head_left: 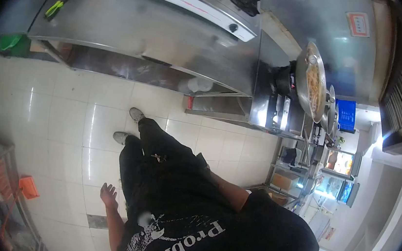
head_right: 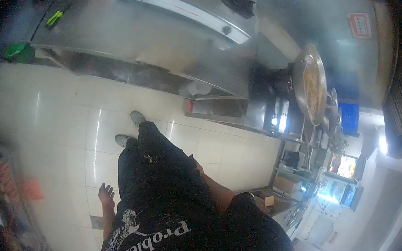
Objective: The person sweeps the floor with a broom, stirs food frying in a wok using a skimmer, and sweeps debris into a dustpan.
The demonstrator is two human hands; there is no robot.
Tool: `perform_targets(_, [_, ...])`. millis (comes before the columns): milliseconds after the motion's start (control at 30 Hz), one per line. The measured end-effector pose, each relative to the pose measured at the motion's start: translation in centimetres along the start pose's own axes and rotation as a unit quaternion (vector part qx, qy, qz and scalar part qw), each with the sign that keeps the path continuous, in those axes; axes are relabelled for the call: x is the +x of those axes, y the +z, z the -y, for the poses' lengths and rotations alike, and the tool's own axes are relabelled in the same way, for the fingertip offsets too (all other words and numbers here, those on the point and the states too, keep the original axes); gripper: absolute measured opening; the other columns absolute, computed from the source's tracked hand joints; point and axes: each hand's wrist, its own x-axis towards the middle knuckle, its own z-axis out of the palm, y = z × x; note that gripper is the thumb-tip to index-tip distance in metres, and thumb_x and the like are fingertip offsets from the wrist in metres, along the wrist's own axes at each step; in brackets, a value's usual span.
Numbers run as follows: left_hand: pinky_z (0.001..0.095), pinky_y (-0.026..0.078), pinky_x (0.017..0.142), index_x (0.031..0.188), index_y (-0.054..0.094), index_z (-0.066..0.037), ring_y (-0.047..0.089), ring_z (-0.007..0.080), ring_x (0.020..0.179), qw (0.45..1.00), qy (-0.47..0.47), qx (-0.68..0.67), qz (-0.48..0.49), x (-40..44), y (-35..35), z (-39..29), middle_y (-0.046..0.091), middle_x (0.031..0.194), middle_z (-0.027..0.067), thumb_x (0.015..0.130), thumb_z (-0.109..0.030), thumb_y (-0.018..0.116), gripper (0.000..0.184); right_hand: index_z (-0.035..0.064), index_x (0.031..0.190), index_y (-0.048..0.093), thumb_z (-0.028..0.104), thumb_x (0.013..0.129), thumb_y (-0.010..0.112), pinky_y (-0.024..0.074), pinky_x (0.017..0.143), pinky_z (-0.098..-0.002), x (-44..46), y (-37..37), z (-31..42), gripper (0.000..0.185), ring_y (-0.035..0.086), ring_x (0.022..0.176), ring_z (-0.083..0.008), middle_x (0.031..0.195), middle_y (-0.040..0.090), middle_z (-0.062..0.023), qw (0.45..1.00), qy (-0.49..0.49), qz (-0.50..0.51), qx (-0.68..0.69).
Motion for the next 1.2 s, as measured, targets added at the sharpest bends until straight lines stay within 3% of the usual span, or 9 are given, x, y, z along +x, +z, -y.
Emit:
perform_targets(200, [0.0379, 0.054, 0.075, 0.140, 0.052, -0.009, 0.067, 0.0248, 0.099, 0.997, 0.048, -0.060, 0.004, 1.2, -0.7, 2.8, 0.068, 0.120, 0.0133, 0.102, -0.031, 0.053, 0.044, -0.0038, 0.129, 0.049, 0.020, 0.104, 0.044, 0.0488, 0.099, -0.0483, 6.3, -0.2, 7.5, 0.035, 0.057, 0.111, -0.0334, 0.126, 0.059, -0.0188, 0.994, -0.073, 0.047, -0.071])
perform_targets(333, [0.0342, 0.053, 0.073, 0.117, 0.067, -0.006, 0.065, 0.0166, 0.087, 0.983, 0.112, -0.057, -0.133, -3.4, 1.7, 1.0, 0.069, 0.095, 0.0079, 0.101, -0.039, 0.058, 0.038, -0.0048, 0.132, 0.045, 0.020, 0.105, 0.042, 0.0482, 0.100, -0.0494, 11.9, -1.0, 15.5, 0.037, 0.056, 0.114, -0.0352, 0.128, 0.057, -0.0201, 0.983, -0.112, 0.102, -0.105])
perform_targets(433, [0.0462, 0.052, 0.096, 0.121, 0.065, 0.001, 0.068, 0.0395, 0.107, 0.955, 0.153, 0.052, -0.247, -4.2, 2.2, 2.2, 0.072, 0.110, 0.0245, 0.096, -0.038, 0.063, 0.046, -0.0055, 0.134, 0.043, 0.020, 0.105, 0.041, 0.0478, 0.101, -0.0502, 16.1, -1.5, 24.1, 0.039, 0.056, 0.115, -0.0366, 0.130, 0.056, -0.0211, 0.972, -0.129, 0.145, -0.132])
perform_targets(500, [0.0472, 0.050, 0.099, 0.131, 0.059, 0.000, 0.067, 0.0395, 0.110, 0.942, 0.135, 0.181, -0.250, -7.1, 3.1, 0.2, 0.071, 0.111, 0.0258, 0.096, -0.040, 0.061, 0.052, -0.0059, 0.136, 0.041, 0.020, 0.105, 0.040, 0.0475, 0.102, -0.0507, 19.6, -0.7, 31.4, 0.040, 0.055, 0.116, -0.0375, 0.131, 0.055, -0.0218, 0.959, -0.150, 0.178, -0.160])
perform_targets(600, [0.0493, 0.049, 0.099, 0.134, 0.059, -0.007, 0.064, 0.0374, 0.116, 0.950, 0.125, 0.282, -0.050, -14.3, 2.9, -9.4, 0.067, 0.121, 0.0237, 0.096, -0.043, 0.060, 0.052, -0.0066, 0.138, 0.039, 0.020, 0.105, 0.039, 0.0470, 0.103, -0.0514, 23.6, 1.7, 45.0, 0.042, 0.055, 0.118, -0.0388, 0.133, 0.054, -0.0227, 0.929, -0.180, 0.230, -0.227])
perform_targets(667, [0.0494, 0.053, 0.091, 0.121, 0.066, -0.006, 0.067, 0.0378, 0.108, 0.863, 0.257, 0.426, 0.087, -15.3, 1.2, -17.6, 0.070, 0.113, 0.0215, 0.094, -0.042, 0.062, 0.046, -0.0071, 0.139, 0.037, 0.020, 0.105, 0.039, 0.0467, 0.104, -0.0520, 24.7, 4.4, 54.3, 0.044, 0.054, 0.119, -0.0398, 0.134, 0.053, -0.0234, 0.903, -0.198, 0.258, -0.281])
perform_targets(800, [0.0452, 0.057, 0.076, 0.095, 0.075, -0.010, 0.072, 0.0306, 0.088, 0.713, 0.442, 0.510, -0.190, -34.5, -4.6, -32.7, 0.074, 0.088, 0.0106, 0.084, -0.028, 0.071, 0.021, -0.0081, 0.142, 0.034, 0.021, 0.106, 0.037, 0.0461, 0.106, -0.0530, 23.6, 12.5, 68.5, 0.046, 0.053, 0.121, -0.0416, 0.136, 0.051, -0.0247, 0.845, -0.227, 0.305, -0.375])
perform_targets(1100, [0.0454, 0.054, 0.087, 0.100, 0.076, -0.013, 0.070, 0.0269, 0.100, 0.839, 0.310, 0.337, -0.294, -38.9, -11.9, -42.0, 0.075, 0.104, 0.0090, 0.088, -0.026, 0.069, 0.019, -0.0102, 0.149, 0.027, 0.021, 0.107, 0.034, 0.0448, 0.109, -0.0553, 20.5, 23.2, 75.1, 0.053, 0.052, 0.127, -0.0457, 0.142, 0.047, -0.0276, 0.796, -0.071, 0.503, -0.330])
perform_targets(1200, [0.0455, 0.052, 0.090, 0.101, 0.077, -0.014, 0.069, 0.0256, 0.104, 0.843, 0.298, 0.275, -0.353, -38.5, -11.9, -38.2, 0.075, 0.109, 0.0085, 0.089, -0.026, 0.069, 0.019, -0.0044, 0.144, 0.039, 0.026, 0.104, 0.045, 0.0496, 0.097, -0.0473, 18.9, 27.3, 73.7, 0.050, 0.059, 0.112, -0.0344, 0.134, 0.056, -0.0182, 0.758, -0.208, 0.401, -0.470])
